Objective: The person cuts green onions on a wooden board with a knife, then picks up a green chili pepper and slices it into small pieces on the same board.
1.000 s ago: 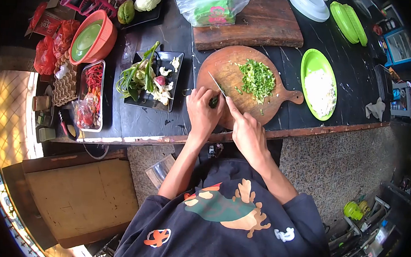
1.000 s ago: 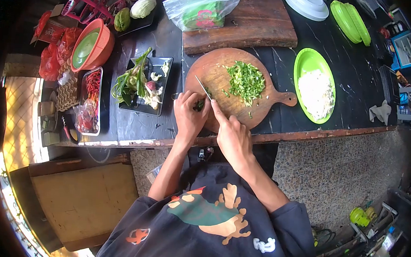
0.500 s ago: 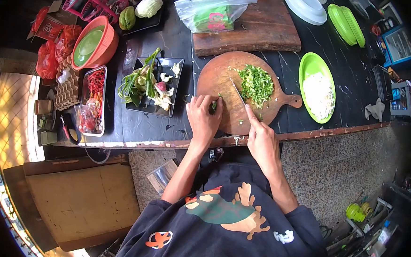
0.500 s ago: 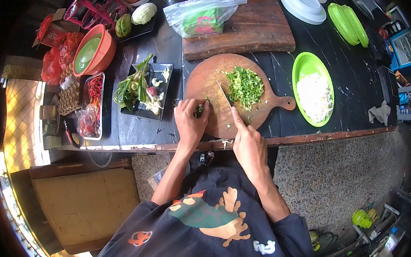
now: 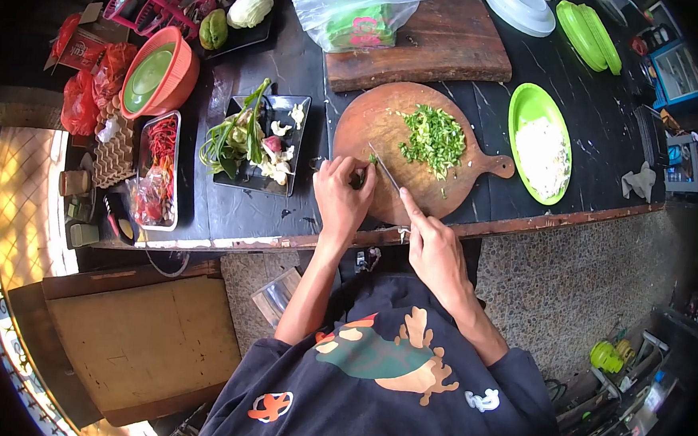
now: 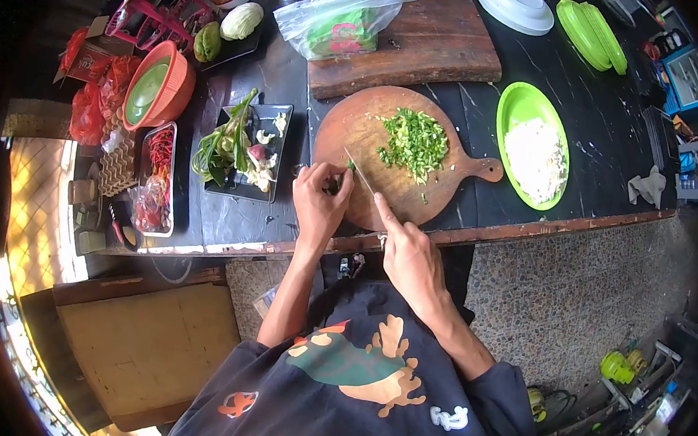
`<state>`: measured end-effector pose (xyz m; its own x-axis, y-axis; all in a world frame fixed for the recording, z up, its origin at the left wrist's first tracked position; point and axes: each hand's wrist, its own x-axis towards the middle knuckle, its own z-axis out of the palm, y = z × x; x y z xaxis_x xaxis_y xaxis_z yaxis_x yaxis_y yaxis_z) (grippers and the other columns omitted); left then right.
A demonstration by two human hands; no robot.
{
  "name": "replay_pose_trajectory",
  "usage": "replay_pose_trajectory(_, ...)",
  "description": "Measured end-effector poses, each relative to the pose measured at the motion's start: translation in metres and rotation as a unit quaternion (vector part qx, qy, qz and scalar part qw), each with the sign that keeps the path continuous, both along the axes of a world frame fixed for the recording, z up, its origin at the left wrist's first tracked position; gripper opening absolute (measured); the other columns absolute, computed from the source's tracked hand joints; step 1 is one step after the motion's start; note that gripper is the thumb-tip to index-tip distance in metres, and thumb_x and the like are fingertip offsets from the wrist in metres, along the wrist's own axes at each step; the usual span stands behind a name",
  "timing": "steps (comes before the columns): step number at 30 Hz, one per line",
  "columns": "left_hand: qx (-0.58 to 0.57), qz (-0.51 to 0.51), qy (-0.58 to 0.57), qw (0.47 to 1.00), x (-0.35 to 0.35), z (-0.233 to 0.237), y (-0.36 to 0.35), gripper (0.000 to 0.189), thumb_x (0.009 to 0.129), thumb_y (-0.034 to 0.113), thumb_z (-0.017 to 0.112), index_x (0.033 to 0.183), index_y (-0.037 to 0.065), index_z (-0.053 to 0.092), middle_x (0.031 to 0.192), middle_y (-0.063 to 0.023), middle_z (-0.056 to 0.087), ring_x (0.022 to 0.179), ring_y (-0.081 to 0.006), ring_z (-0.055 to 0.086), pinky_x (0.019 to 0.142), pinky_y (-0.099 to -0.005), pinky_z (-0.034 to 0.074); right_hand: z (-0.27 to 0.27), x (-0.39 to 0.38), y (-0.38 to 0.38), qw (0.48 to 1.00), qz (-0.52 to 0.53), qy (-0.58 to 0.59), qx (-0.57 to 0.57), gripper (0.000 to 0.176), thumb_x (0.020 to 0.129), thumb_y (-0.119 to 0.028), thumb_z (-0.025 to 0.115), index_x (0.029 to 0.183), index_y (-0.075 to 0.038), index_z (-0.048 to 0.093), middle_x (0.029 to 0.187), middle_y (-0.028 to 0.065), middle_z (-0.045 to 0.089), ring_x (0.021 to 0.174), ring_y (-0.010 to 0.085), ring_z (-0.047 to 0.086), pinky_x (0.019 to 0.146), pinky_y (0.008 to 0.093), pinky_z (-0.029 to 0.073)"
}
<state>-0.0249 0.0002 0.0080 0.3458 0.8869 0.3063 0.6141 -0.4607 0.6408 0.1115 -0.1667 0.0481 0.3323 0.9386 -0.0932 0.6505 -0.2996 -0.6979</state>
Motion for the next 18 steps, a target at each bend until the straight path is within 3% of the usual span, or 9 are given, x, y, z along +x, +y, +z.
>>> replay_pose_trajectory(8,0.030,-0.003,0.009,1.000,0.001,-0.003,0.000,0.013,0.091,0.016,0.090,0.091,0.006,0.082,0.082,-0.0075,0.069,0.079,-0.0295,0.063,0.077,-0.0440,0.046,0.006,0.004,-0.033,0.999,0.020,-0.016,-0.023,0.074,0.107,-0.004,0.064,0.175,-0.031,0.050,0.094,0.0225,0.072,0.083,0.0473,0.075,0.076,0.0579,0.063)
replay_pose_trajectory(18,0.044,-0.020,0.009,0.999,-0.002,-0.003,0.001,0.012,0.090,0.014,0.090,0.091,0.008,0.079,0.087,-0.0069,0.071,0.085,-0.0320,0.064,0.079,-0.0460,0.047,0.004,-0.001,0.023,0.996,0.038,-0.042,-0.064,0.078,0.107,-0.004,0.062,0.177,-0.034,0.046,0.093,0.0242,0.069,0.084,0.0495,0.075,0.079,0.0617,0.063)
